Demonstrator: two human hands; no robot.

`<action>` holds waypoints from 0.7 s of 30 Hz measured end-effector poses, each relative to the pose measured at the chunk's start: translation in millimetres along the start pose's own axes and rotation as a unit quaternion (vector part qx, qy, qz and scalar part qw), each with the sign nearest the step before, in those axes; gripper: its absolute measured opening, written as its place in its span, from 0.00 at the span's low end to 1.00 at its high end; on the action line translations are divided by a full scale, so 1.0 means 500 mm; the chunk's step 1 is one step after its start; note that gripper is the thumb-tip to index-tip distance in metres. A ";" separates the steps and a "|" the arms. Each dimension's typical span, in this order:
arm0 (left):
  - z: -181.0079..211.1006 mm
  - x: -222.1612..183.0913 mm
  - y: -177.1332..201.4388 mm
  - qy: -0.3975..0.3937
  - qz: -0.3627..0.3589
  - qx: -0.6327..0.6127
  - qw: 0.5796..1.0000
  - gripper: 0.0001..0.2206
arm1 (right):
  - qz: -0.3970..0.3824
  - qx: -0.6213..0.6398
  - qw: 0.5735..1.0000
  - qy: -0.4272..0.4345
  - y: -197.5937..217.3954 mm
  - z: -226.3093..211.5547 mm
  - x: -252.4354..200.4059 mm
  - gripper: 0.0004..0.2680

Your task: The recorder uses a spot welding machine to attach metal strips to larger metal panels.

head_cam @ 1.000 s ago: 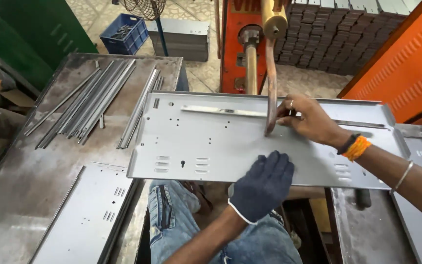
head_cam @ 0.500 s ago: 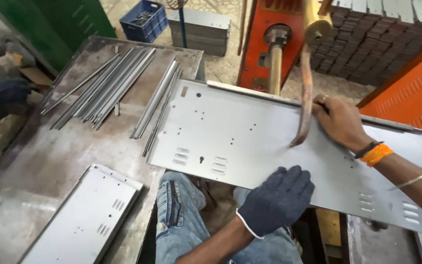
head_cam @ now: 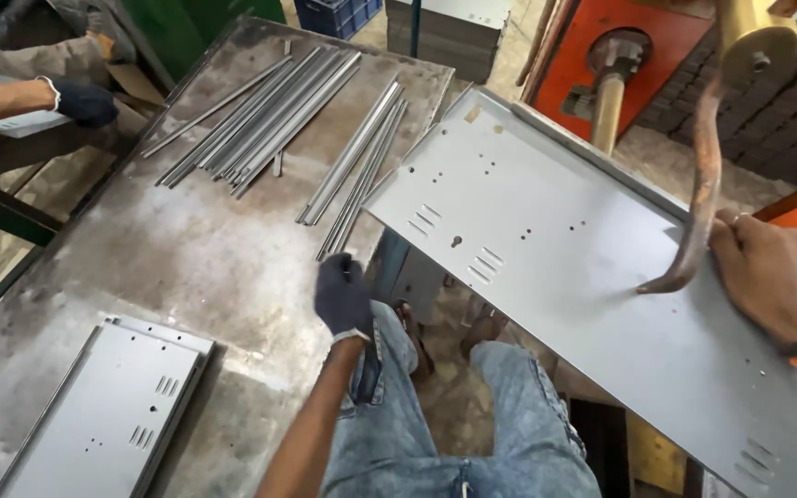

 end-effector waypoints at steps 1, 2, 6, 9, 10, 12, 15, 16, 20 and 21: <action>-0.079 -0.004 -0.036 0.045 -0.025 0.052 0.997 0.07 | 0.013 -0.036 0.999 -0.001 -0.027 0.027 0.010 0.14; -0.114 0.005 -0.046 0.044 -0.026 0.051 0.997 0.07 | 0.014 -0.036 0.999 -0.003 -0.009 0.011 0.000 0.14; -0.250 0.021 -0.091 0.064 -0.084 0.160 0.982 0.06 | 0.028 -0.036 0.999 -0.003 0.073 -0.067 -0.034 0.12; -0.313 0.042 -0.115 0.049 -0.122 0.201 0.971 0.07 | -0.046 -0.072 0.994 -0.068 0.082 -0.085 -0.042 0.12; -0.329 0.052 -0.123 0.038 -0.143 0.211 0.966 0.07 | -0.084 -0.069 0.989 -0.098 0.078 -0.083 -0.045 0.12; -0.338 0.071 -0.135 0.029 -0.182 0.231 0.955 0.08 | -0.086 -0.073 0.987 -0.112 0.080 -0.094 -0.049 0.13; -0.389 0.077 -0.177 0.000 -0.252 0.282 0.926 0.09 | -0.102 -0.036 0.986 -0.131 0.059 -0.074 -0.043 0.14; -0.411 0.074 -0.193 -0.020 -0.282 0.313 0.907 0.09 | -0.116 0.005 0.984 -0.135 0.046 -0.062 -0.038 0.14; -0.424 0.077 -0.188 -0.056 -0.293 0.340 0.892 0.09 | -0.056 0.067 0.993 -0.076 0.057 -0.075 -0.034 0.14; -0.412 0.078 -0.170 -0.020 -0.276 0.297 0.914 0.10 | -0.073 0.025 0.995 -0.070 0.061 -0.084 -0.031 0.13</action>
Point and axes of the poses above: each hand's wrist, its own x-axis towards the middle knuckle, its own y-axis out of the back of the hand, z = x × y, the point moved 6 cm from there along x, towards the middle knuckle, and after that the axes turned 15 degrees about -y, right-handed, at the moved point
